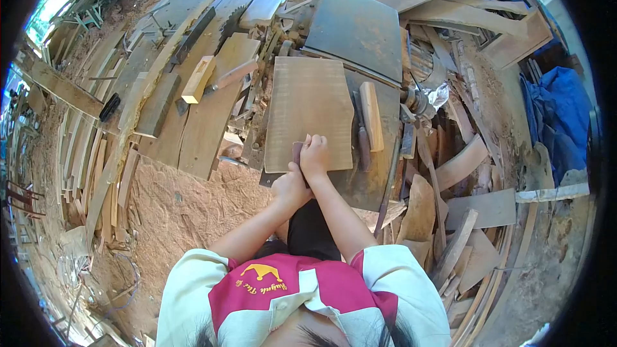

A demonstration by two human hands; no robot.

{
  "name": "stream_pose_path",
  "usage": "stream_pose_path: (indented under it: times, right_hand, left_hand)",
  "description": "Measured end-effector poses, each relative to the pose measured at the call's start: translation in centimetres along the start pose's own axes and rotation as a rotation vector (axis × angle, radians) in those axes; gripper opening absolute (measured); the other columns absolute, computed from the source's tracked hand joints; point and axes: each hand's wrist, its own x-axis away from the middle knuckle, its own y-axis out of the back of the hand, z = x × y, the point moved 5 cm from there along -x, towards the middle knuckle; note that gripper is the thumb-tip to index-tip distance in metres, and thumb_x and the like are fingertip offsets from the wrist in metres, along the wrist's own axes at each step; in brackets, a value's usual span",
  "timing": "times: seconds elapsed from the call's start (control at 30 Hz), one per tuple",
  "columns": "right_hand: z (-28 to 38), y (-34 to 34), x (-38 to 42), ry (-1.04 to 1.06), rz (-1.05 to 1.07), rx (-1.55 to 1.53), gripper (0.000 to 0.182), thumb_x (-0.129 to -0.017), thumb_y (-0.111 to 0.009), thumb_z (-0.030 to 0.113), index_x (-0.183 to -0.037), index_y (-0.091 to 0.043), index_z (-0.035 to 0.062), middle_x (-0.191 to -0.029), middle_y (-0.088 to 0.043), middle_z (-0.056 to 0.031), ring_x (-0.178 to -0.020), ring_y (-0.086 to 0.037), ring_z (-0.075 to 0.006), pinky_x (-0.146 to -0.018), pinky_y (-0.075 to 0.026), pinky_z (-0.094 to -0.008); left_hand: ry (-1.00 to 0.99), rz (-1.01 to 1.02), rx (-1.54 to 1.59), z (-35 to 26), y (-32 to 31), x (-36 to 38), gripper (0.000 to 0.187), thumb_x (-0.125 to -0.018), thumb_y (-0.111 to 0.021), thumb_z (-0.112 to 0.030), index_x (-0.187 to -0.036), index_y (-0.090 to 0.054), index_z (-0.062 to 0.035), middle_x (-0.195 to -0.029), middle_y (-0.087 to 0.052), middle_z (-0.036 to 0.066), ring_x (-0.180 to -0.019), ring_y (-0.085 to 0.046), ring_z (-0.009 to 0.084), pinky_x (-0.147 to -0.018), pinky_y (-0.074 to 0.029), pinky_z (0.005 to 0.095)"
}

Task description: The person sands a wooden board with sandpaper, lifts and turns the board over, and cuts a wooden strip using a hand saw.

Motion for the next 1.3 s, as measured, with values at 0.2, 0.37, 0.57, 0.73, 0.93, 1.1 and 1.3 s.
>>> stream_pose_path:
  times: [0.2, 0.37, 0.57, 0.73, 0.93, 1.1, 1.3]
  right_hand:
    - [0.0, -0.9, -1.6, -0.013, 0.075, 0.013, 0.023, -0.086, -0.047, 0.022, -0.077, -0.052, 0.0012, -0.084, -0.054, -0.0189, -0.074, -0.054, -0.0383, -0.064, -0.045, -0.0464]
    - [1.1, -2.4, -5.9, 0.009, 0.055, -0.008, 0.023, -0.086, -0.047, 0.021, -0.076, -0.053, 0.0012, -0.085, -0.055, -0.0191, -0.074, -0.055, -0.0383, -0.063, -0.045, -0.0459]
    - [2.0, -5.6, -13.5, 0.033, 0.073, 0.025, 0.024, -0.086, -0.045, 0.023, -0.077, -0.054, 0.0025, -0.086, -0.055, -0.0179, -0.073, -0.056, -0.0377, -0.063, -0.046, -0.0452]
    - [2.8, -8.3, -20.2, 0.058, 0.076, 0.015, 0.024, -0.086, -0.046, 0.023, -0.078, -0.055, 0.0027, -0.085, -0.056, -0.0176, -0.075, -0.057, -0.0368, -0.066, -0.047, -0.0452]
    - [3.1, -10.9, -27.4, 0.118, 0.085, -0.014, 0.025, -0.086, -0.045, 0.024, -0.080, -0.056, 0.0020, -0.085, -0.057, -0.0184, -0.079, -0.057, -0.0365, -0.068, -0.047, -0.0451]
    - [3.1, -11.7, -30.1, 0.113, 0.110, -0.025, 0.026, -0.085, -0.046, 0.024, -0.078, -0.057, 0.0018, -0.084, -0.057, -0.0185, -0.078, -0.057, -0.0362, -0.068, -0.047, -0.0446]
    - [3.0, -10.5, -28.6, 0.115, 0.048, -0.063, 0.026, -0.085, -0.047, 0.026, -0.077, -0.057, 0.0027, -0.082, -0.057, -0.0178, -0.077, -0.056, -0.0369, -0.067, -0.046, -0.0452]
  left_hand:
    - [-0.023, -0.005, -0.022, -0.2, 0.4, -1.5, 0.061, -0.065, -0.066, -0.045, -0.090, -0.038, 0.0030, -0.069, -0.062, 0.018, -0.064, -0.064, 0.0312, -0.057, -0.051, 0.0397]
    - [0.014, -0.043, -0.059, -0.4, 1.7, -5.7, 0.061, -0.064, -0.067, -0.046, -0.089, -0.038, 0.0018, -0.068, -0.062, 0.018, -0.063, -0.064, 0.0294, -0.056, -0.051, 0.0390]
    - [0.071, -0.042, -0.093, -1.5, 4.6, -13.1, 0.053, -0.069, -0.062, -0.041, -0.091, -0.039, 0.0008, -0.071, -0.063, 0.017, -0.065, -0.064, 0.0303, -0.058, -0.051, 0.0388]
    - [0.126, -0.038, -0.062, -2.6, 7.0, -19.3, 0.050, -0.073, -0.057, -0.037, -0.097, -0.039, 0.0032, -0.077, -0.064, 0.019, -0.072, -0.064, 0.0312, -0.063, -0.051, 0.0398]
    - [0.149, -0.128, -0.051, -3.8, 9.0, -25.9, 0.052, -0.074, -0.055, -0.037, -0.099, -0.039, 0.0051, -0.082, -0.063, 0.021, -0.077, -0.064, 0.0329, -0.068, -0.050, 0.0405]
    - [0.164, -0.101, -0.037, -4.7, 9.9, -28.1, 0.055, -0.075, -0.054, -0.038, -0.102, -0.040, 0.0071, -0.087, -0.063, 0.022, -0.082, -0.063, 0.0323, -0.070, -0.050, 0.0404]
    - [0.131, -0.125, -0.109, -4.7, 9.2, -26.9, 0.058, -0.074, -0.054, -0.041, -0.102, -0.041, 0.0081, -0.087, -0.063, 0.021, -0.081, -0.064, 0.0301, -0.070, -0.050, 0.0389]
